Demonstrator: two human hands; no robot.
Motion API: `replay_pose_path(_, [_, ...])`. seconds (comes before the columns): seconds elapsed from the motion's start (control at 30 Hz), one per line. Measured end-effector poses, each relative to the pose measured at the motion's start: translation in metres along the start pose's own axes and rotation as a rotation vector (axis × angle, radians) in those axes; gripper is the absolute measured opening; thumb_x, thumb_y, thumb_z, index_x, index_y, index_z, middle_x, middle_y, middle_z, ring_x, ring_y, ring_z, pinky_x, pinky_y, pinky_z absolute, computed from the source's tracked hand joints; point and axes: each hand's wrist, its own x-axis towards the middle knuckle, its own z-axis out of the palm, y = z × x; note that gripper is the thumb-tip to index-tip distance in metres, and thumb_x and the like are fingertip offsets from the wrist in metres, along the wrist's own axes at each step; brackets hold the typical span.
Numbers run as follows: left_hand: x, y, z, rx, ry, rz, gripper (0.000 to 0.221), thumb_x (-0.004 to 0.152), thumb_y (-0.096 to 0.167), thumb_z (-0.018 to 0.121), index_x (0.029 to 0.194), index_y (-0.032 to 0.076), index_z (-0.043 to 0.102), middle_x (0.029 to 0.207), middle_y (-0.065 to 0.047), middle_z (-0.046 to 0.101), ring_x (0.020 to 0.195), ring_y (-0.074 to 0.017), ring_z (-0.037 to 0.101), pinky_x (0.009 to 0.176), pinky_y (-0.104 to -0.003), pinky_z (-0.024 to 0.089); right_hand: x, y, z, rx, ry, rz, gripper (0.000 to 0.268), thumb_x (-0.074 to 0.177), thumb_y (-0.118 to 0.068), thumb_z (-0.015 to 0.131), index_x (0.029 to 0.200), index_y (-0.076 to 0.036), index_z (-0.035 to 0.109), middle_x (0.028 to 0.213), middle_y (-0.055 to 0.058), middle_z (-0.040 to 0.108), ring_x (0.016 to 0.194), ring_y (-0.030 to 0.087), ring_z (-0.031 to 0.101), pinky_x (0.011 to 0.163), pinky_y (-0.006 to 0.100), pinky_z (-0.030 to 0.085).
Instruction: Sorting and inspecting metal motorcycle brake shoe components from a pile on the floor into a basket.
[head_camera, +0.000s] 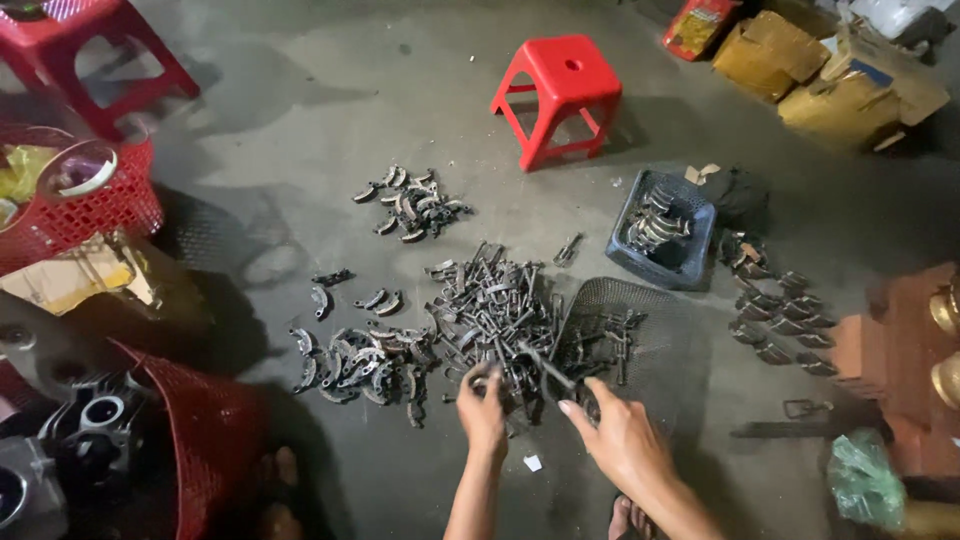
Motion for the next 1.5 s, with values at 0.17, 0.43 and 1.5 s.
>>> replay_pose_path(0.17, [0.018,-0.016,0.009,-0.216,-0.206,0.095,0.056,0.091,0.013,0.070,0.143,0.009,0.051,0.130,-0.006,0.068,0.112,-0.0180,0.065,0.097,-0.034,0.051,0.005,0.017,0.024,0.067,0.049,-0.130,0.040,0.087,-0.044,0.068,0.109,-0.011,0.074,0.087,0.020,0.077,0.085,0.040,0.074,0.072,0.047,0.060])
replay_pose_path(0.43, [0.044,0.024,-0.052,0.357,0.195,0.327,0.045,0.092,0.016,0.072,0.134,0.006,0.059,0.121,-0.018,0.072,0.108,-0.0285,0.067,0.096,-0.040,0.053,0.065,0.088,0.036,-0.107,0.113,-0.073,0.042,0.090,-0.043,0.070,0.111,-0.007,0.073,0.096,0.026,0.073,0.090,0.045,0.071,0.076,0.052,0.058])
replay_pose_path(1.5, [0.060,-0.041,-0.016,0.171,-0.337,-0.132,0.028,0.097,0.024,0.064,0.116,0.004,0.070,0.099,-0.008,0.079,0.086,-0.0159,0.076,0.077,-0.028,0.063,0.260,0.201,0.215,0.132,-0.401,0.178,0.051,0.084,-0.041,0.074,0.093,0.009,0.074,0.093,0.027,0.078,0.090,0.042,0.077,0.078,0.053,0.059])
